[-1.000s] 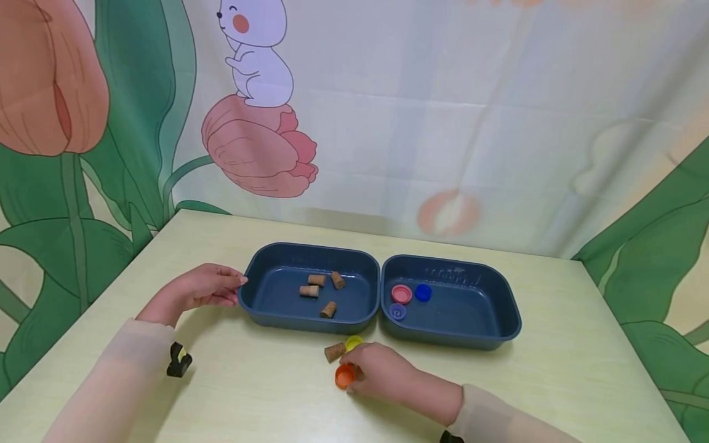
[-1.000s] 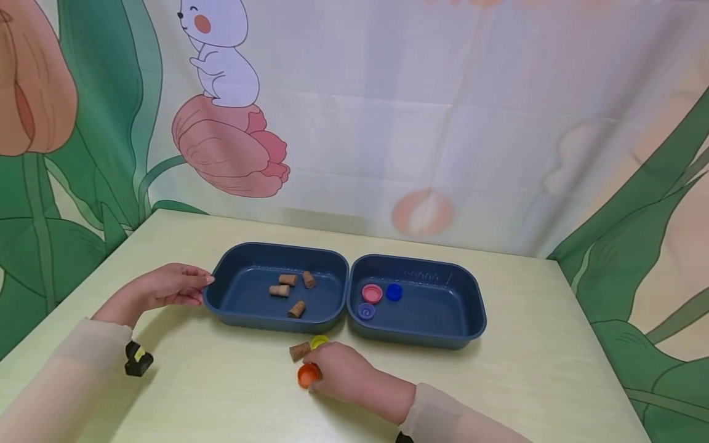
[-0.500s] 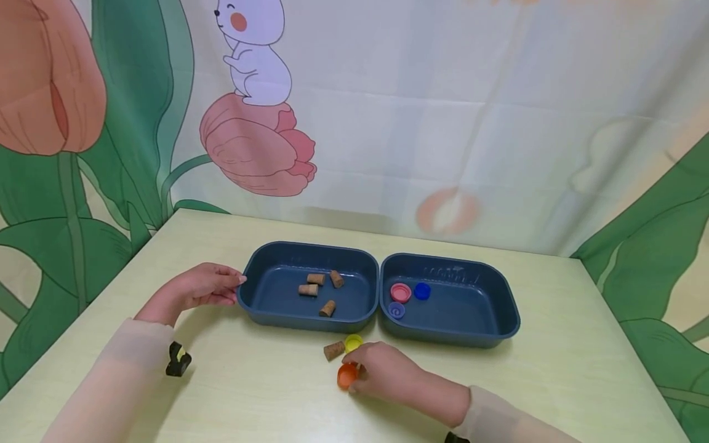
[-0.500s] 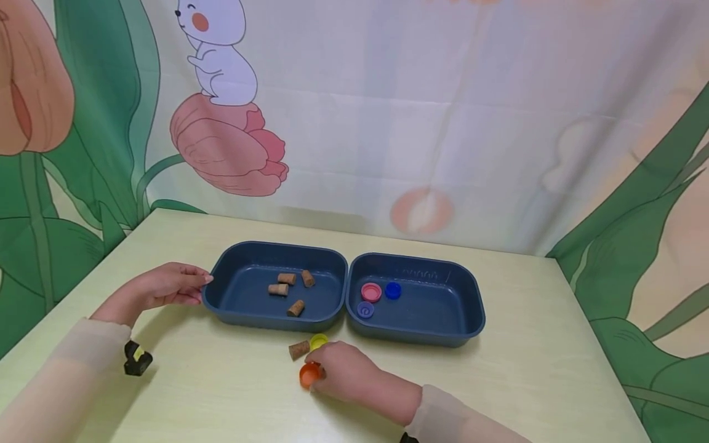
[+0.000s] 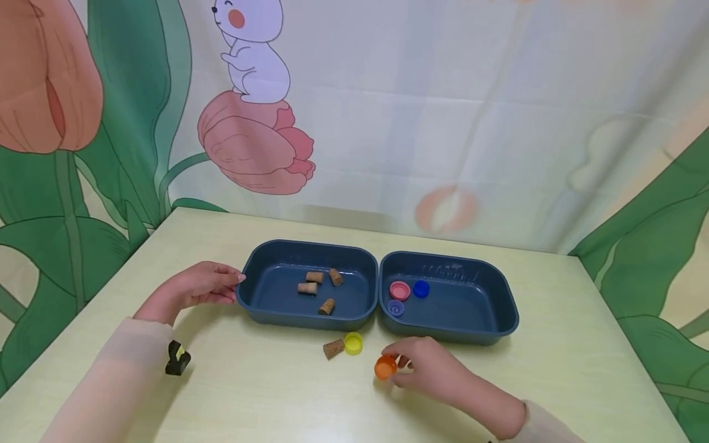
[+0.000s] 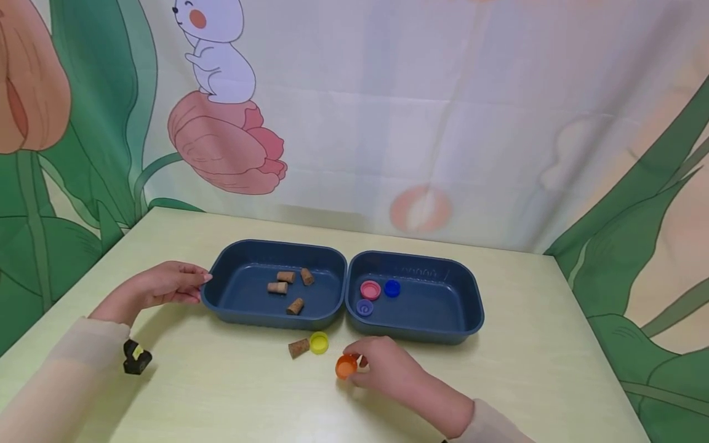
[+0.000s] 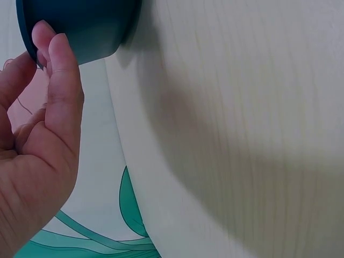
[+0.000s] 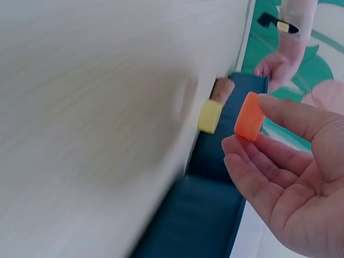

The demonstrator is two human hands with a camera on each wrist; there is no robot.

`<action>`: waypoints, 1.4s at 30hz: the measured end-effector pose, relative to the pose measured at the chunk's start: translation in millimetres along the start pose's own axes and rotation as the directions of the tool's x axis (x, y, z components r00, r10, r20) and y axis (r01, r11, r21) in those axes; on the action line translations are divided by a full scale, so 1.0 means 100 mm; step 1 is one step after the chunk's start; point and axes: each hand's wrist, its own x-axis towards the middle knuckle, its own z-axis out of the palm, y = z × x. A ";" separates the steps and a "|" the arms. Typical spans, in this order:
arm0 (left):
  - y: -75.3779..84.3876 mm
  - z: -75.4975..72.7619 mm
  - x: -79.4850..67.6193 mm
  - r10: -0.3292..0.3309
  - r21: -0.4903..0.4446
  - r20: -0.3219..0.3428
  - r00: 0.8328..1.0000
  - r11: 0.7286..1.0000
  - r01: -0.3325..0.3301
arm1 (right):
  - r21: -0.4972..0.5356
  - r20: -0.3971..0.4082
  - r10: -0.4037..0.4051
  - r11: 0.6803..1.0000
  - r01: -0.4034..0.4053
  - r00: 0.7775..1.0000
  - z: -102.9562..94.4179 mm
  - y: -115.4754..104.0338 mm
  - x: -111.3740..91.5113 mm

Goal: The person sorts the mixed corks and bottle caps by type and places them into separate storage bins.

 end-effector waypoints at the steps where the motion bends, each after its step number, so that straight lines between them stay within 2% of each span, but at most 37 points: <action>1: 0.00 -0.01 0.00 0.006 0.001 0.002 1.000 1.000 -0.006 | 0.002 -0.010 0.005 1.000 -0.005 1.000 -0.02 0.03 -0.03; 13: 0.01 -0.03 -0.01 0.022 -0.011 0.008 1.000 1.000 -0.022 | 0.041 -0.093 0.091 0.995 -0.087 0.992 -0.24 0.30 -0.36; 19: 0.00 -0.02 0.00 0.018 -0.016 0.016 1.000 1.000 -0.017 | 0.062 -0.074 0.143 0.988 -0.139 0.987 -0.44 0.35 -0.47; 26: 0.00 -0.01 0.00 0.014 -0.012 0.017 1.000 1.000 -0.014 | 0.053 -0.049 0.140 0.989 -0.137 0.989 -0.73 0.35 -0.56; 30: 0.01 0.00 0.00 0.011 -0.013 0.018 1.000 1.000 -0.011 | 0.034 -0.032 0.127 0.991 -0.126 0.991 -0.89 0.34 -0.58; 37: 0.00 -0.01 -0.01 0.002 0.004 0.009 1.000 1.000 -0.002 | 0.037 -0.031 0.173 0.984 -0.172 0.984 -1.18 0.38 -0.48; 42: -0.01 -0.01 0.01 0.001 0.000 0.014 1.000 1.000 -0.001 | 0.006 -0.025 0.156 0.988 -0.156 0.987 -1.36 0.41 -0.41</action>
